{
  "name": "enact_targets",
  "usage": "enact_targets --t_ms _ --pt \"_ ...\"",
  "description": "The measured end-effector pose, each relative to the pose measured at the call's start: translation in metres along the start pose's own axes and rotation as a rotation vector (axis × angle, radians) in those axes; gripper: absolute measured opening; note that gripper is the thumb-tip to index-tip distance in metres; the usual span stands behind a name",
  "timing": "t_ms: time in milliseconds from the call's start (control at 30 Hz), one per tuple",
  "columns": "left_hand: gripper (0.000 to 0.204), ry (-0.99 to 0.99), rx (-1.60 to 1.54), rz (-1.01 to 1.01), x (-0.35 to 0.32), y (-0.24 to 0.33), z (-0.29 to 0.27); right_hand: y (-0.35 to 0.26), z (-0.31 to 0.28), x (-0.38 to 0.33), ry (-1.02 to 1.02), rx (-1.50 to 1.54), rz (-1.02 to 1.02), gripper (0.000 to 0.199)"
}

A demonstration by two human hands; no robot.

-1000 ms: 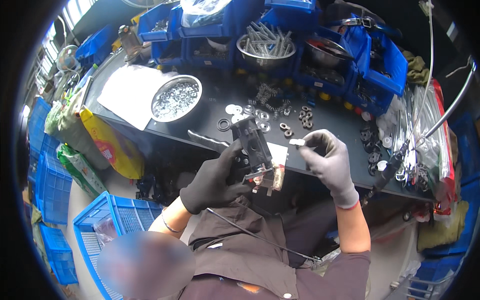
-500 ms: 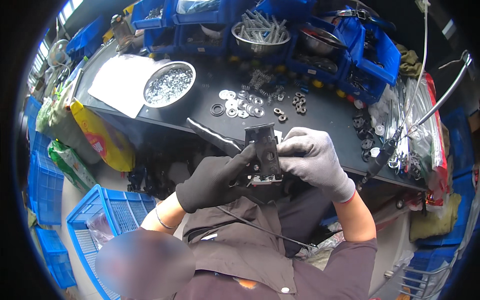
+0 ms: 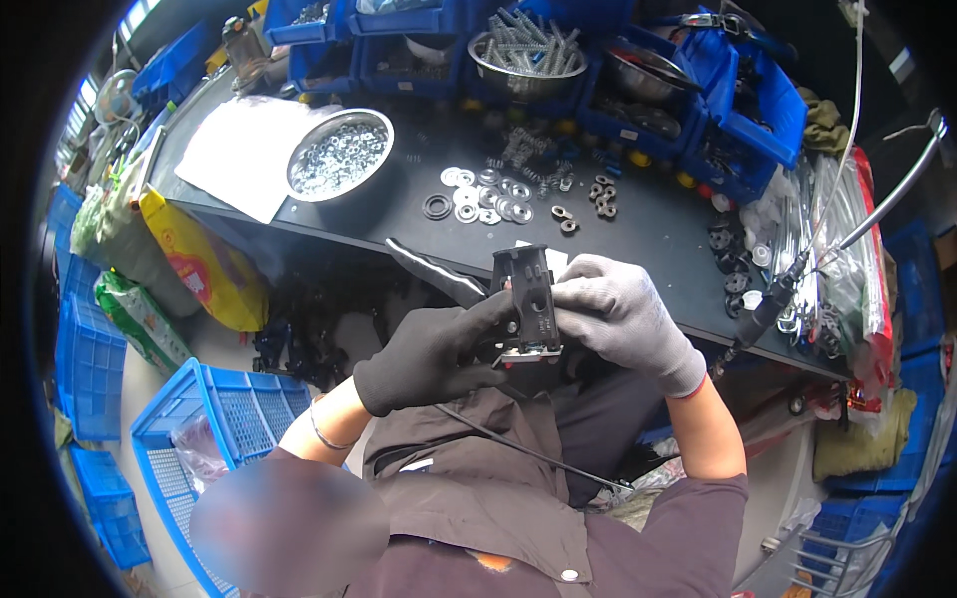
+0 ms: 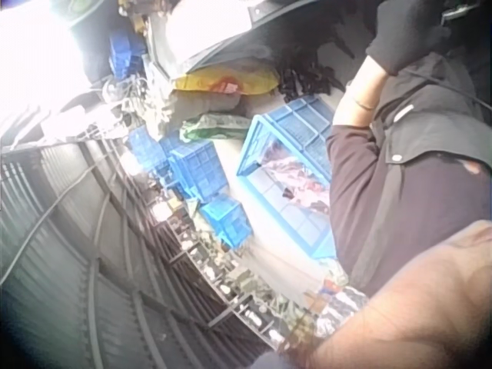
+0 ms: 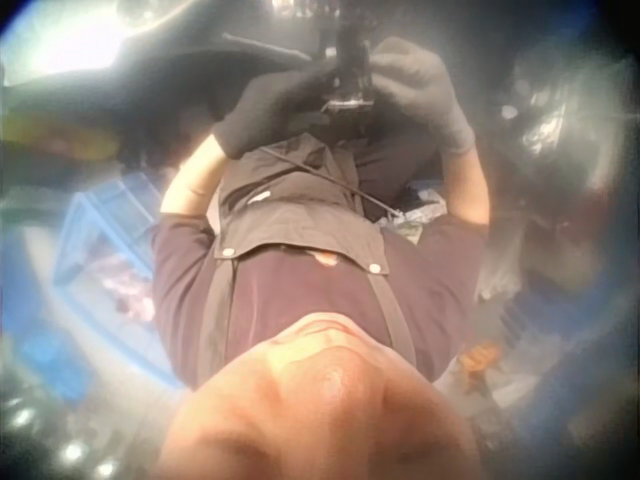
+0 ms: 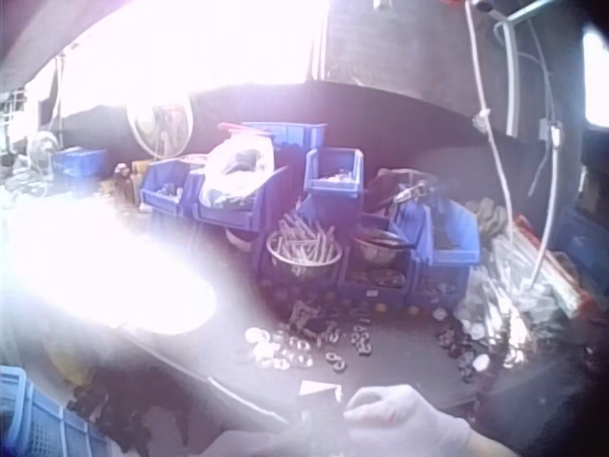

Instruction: The person assembles mechanical shock absorbers by inserting springs and washers into a cylinder, then securing them with fasteners using a pneumatic driver.

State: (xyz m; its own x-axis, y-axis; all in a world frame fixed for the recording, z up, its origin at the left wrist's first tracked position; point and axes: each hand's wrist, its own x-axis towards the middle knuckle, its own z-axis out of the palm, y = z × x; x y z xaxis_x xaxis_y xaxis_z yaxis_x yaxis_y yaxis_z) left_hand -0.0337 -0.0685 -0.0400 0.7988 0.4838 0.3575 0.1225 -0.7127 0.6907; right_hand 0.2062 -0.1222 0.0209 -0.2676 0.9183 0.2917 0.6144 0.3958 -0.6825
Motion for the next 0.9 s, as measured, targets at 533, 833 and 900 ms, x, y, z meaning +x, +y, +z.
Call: enact_targets --t_ms 533,833,900 --pt "0.086 0.478 -0.822 -0.527 -0.050 -0.026 -0.054 0.036 0.174 -0.128 -0.240 -0.100 0.215 0.015" --pt "0.071 0.514 -0.934 -0.732 -0.081 -0.015 -0.073 0.032 0.165 -0.147 0.070 0.223 0.321 0.033" --pt "0.071 0.509 -0.938 -0.712 -0.078 -0.016 -0.073 0.016 0.137 -0.139 0.162 0.228 0.322 0.041"
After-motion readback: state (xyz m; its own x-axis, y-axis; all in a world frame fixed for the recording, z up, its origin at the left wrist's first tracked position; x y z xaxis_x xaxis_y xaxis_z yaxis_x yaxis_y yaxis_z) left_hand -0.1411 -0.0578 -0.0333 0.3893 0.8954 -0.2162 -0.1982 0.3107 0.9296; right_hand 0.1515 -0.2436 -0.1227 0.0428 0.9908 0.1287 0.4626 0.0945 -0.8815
